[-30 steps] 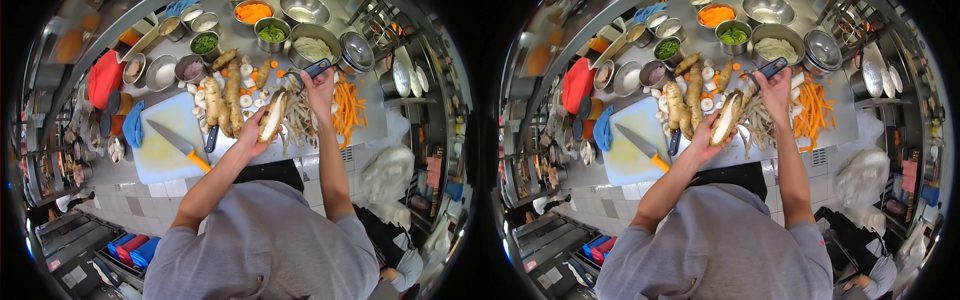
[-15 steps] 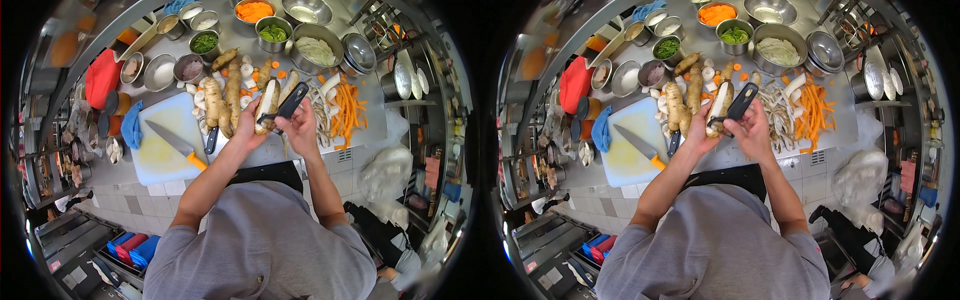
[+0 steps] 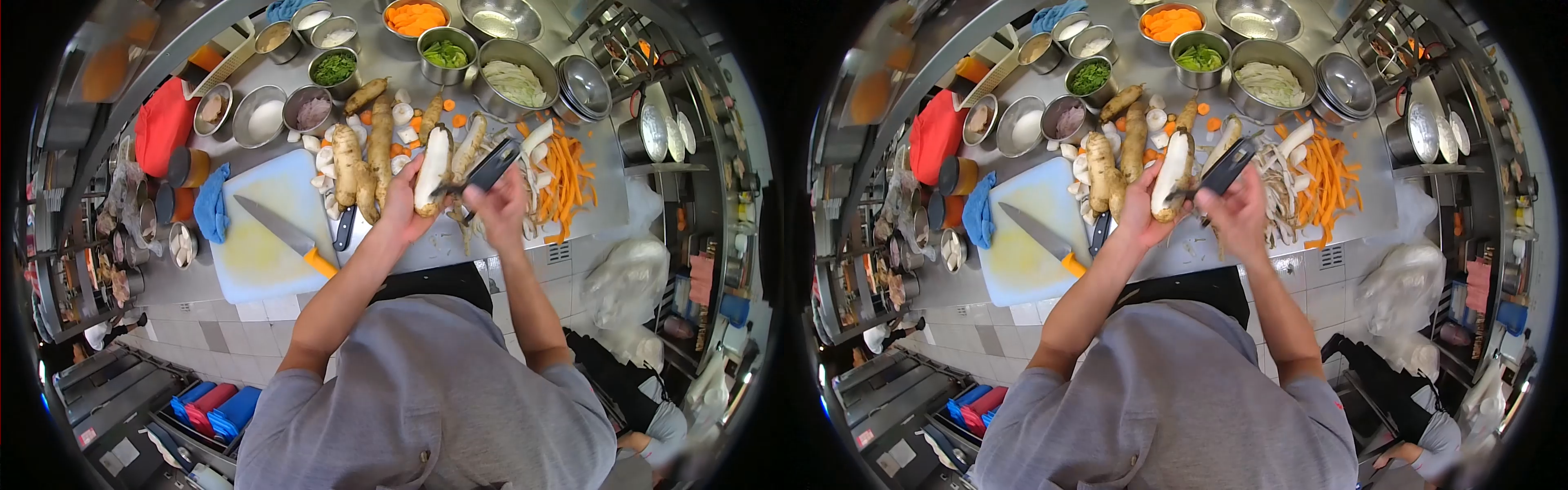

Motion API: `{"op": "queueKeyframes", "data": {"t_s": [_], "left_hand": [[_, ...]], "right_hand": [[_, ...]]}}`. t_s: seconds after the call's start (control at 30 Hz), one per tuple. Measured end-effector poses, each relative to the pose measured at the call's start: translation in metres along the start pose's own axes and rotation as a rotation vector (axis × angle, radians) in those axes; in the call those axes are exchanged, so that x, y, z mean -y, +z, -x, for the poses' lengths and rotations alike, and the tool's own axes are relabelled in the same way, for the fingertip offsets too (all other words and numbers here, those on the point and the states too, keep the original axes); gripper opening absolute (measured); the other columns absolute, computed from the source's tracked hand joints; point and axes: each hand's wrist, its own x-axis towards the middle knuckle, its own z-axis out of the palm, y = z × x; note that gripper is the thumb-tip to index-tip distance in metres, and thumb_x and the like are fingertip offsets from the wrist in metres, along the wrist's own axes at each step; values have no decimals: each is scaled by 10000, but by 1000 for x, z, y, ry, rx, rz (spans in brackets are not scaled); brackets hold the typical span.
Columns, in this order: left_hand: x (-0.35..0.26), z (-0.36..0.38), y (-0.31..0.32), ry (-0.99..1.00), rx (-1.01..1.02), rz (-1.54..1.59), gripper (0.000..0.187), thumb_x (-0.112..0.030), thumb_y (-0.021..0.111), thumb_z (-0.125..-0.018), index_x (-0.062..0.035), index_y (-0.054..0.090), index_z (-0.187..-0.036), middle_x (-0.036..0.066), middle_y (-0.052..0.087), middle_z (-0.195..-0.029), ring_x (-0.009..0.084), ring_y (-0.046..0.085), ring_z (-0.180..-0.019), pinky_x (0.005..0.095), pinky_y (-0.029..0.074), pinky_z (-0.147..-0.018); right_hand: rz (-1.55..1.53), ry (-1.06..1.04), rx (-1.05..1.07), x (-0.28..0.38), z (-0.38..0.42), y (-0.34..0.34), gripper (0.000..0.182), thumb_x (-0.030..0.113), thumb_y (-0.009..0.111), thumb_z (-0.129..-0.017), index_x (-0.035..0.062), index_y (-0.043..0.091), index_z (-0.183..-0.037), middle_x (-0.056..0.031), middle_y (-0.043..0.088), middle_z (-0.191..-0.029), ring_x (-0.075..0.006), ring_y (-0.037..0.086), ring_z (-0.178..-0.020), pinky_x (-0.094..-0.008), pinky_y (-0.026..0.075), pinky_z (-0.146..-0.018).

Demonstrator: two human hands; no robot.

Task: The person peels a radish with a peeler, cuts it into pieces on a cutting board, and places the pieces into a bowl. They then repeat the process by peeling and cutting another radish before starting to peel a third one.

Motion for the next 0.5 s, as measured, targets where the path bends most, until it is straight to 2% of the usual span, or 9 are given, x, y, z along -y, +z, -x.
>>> {"op": "queueKeyframes", "data": {"t_s": [0.03,0.13,0.23,0.33,0.43,0.5], "left_hand": [[3,-5,4,35,-8,27,373,-351,404,-1036,-96,590,-1234,67,670,-1042,216,652,-907,353,547,-800],[4,5,20,-13,-22,49,371,-337,390,-1037,-97,595,-1232,62,677,-1048,214,657,-913,353,548,-820],[-1,-13,-9,-13,115,56,375,-352,394,-1031,-100,602,-1214,68,684,-1028,195,655,-882,337,552,-715],[-10,-14,-17,-82,211,36,373,-363,428,-1021,-90,585,-1223,93,673,-1041,205,650,-875,318,537,-636],[5,-6,-26,-195,257,106,392,-369,445,-1019,-60,573,-1224,135,649,-1057,249,646,-884,318,542,-615],[13,7,-9,-104,55,56,396,-375,450,-1016,-55,571,-1216,145,641,-1039,254,644,-879,327,548,-628]], "right_hand": [[10,-7,26,-2,4,8,479,-22,702,-866,23,441,-1266,-97,672,-1048,-144,653,-942,-260,529,-793],[25,28,89,-2,3,18,467,-26,701,-866,20,448,-1257,-100,674,-1052,-139,651,-917,-266,535,-782],[44,165,110,6,-20,16,455,-23,709,-858,-3,452,-1234,-110,684,-1009,-128,650,-829,-266,538,-732],[-48,30,-25,-13,-55,11,438,-22,709,-854,-4,457,-1212,-107,684,-963,-133,652,-809,-265,538,-717],[137,20,-180,-21,-100,-14,380,-24,698,-861,3,464,-1158,-91,672,-949,-127,640,-818,-256,523,-731],[320,-99,-301,-43,-121,-46,347,-20,695,-868,6,461,-1122,-82,666,-939,-125,632,-809,-251,512,-737]]}}
